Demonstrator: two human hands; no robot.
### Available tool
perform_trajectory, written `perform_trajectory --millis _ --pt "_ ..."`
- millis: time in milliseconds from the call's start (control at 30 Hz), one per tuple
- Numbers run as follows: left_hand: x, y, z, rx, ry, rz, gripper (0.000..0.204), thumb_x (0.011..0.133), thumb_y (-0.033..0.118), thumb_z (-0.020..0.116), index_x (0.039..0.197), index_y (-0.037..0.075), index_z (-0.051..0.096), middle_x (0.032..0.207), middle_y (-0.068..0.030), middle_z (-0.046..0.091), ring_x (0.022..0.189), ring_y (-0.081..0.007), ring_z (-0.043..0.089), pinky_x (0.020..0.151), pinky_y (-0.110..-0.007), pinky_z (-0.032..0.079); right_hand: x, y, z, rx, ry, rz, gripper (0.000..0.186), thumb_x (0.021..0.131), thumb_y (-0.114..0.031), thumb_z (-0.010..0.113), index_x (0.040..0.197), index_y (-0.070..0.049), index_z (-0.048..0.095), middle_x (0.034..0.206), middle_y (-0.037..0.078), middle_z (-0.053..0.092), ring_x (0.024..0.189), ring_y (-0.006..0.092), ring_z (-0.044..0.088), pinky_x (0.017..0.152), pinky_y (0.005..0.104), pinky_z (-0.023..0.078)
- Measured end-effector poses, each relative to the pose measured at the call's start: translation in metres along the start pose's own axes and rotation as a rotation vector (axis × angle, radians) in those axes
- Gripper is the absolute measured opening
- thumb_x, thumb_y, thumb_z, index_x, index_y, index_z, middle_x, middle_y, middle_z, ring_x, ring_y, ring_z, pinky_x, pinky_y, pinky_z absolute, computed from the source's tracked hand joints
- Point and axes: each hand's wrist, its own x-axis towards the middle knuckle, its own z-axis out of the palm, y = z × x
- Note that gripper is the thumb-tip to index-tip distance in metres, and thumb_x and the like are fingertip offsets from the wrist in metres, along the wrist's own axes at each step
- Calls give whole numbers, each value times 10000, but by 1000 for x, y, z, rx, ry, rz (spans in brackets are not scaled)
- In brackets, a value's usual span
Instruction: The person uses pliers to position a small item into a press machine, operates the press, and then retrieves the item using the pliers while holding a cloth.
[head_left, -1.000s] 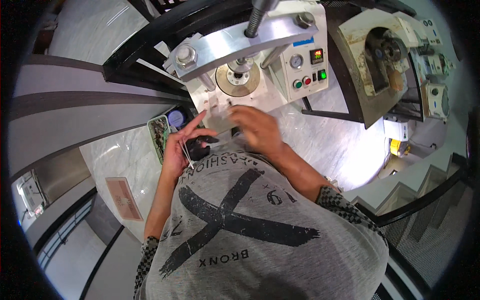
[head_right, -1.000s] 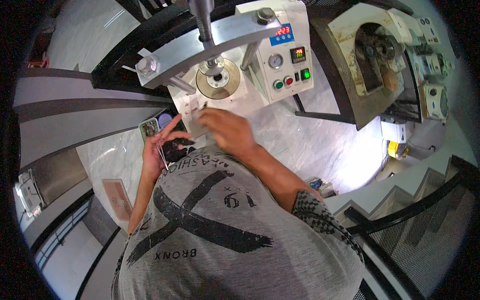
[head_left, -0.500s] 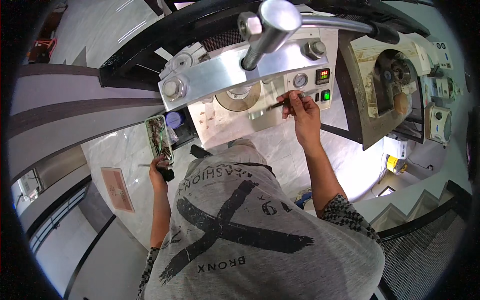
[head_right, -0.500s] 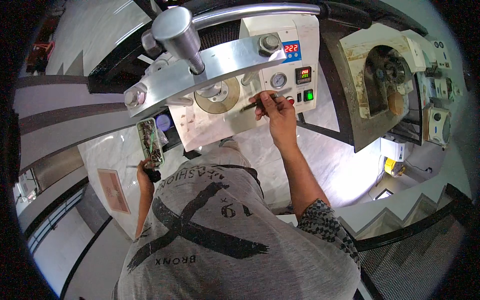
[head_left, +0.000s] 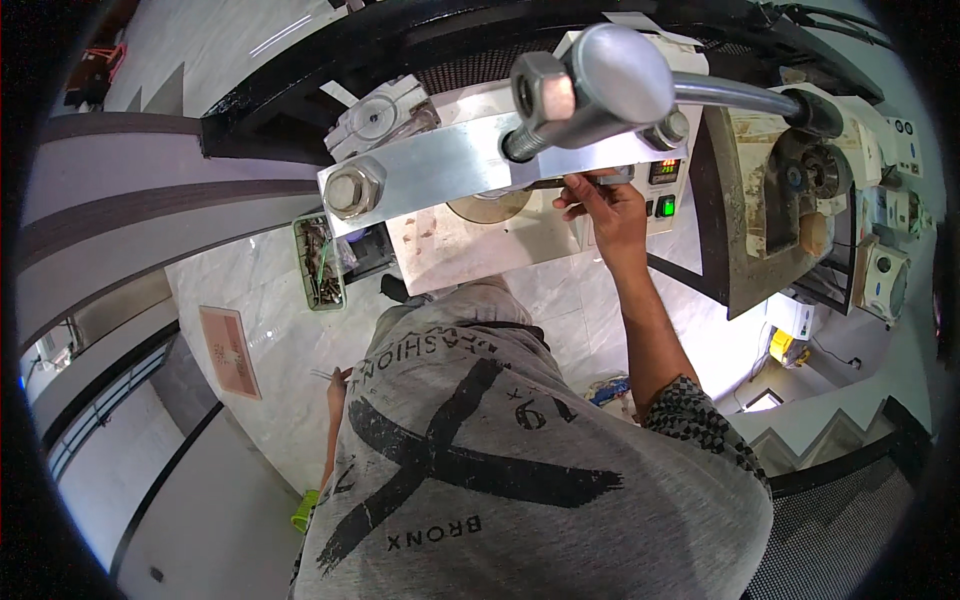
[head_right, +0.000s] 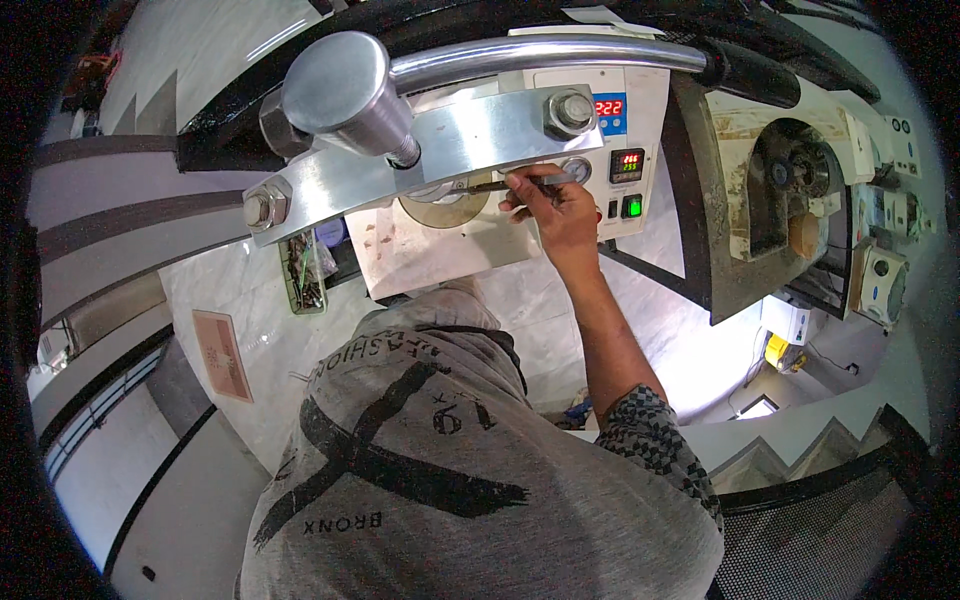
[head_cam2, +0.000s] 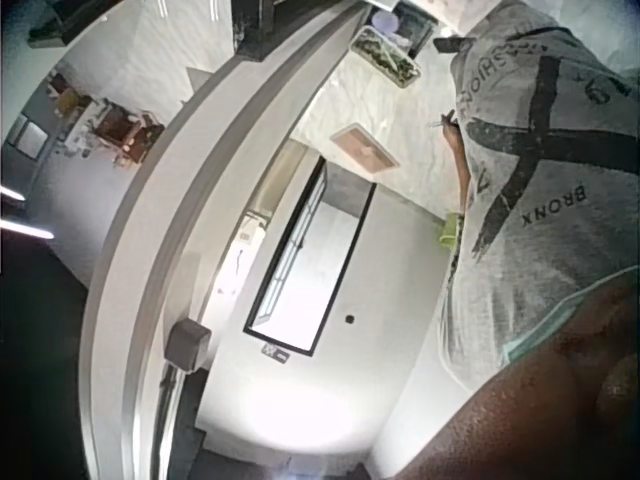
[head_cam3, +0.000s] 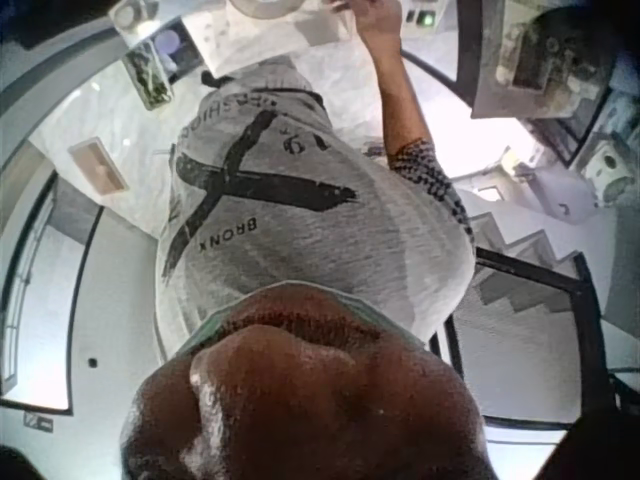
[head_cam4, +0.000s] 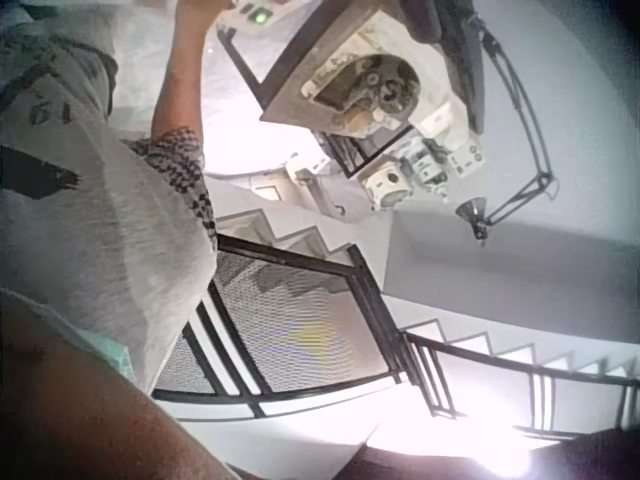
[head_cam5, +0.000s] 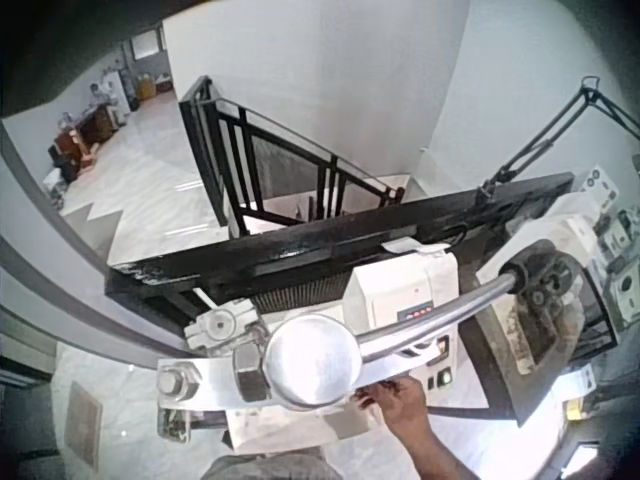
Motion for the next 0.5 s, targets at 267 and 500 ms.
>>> perform_trajectory --millis 267,500 --pt "5 46 10 71 32 156 609 1000 525 351 1071 54 730 626 -60 611 574 -145 534 572 -314 421 -1 8 14 -536 -50 -341 239 887 -167 707 1031 12 641 921 110 704 729 178 702 649 283 567" --pt "-19 106 15 -100 25 39 587 995 491 422 1063 -20 701 578 -24 556 522 -125 458 551 -271 358 16 9 28 -940 -185 -267 311 931 -316 615 1012 -19 661 971 182 689 799 320 690 729 405 557"
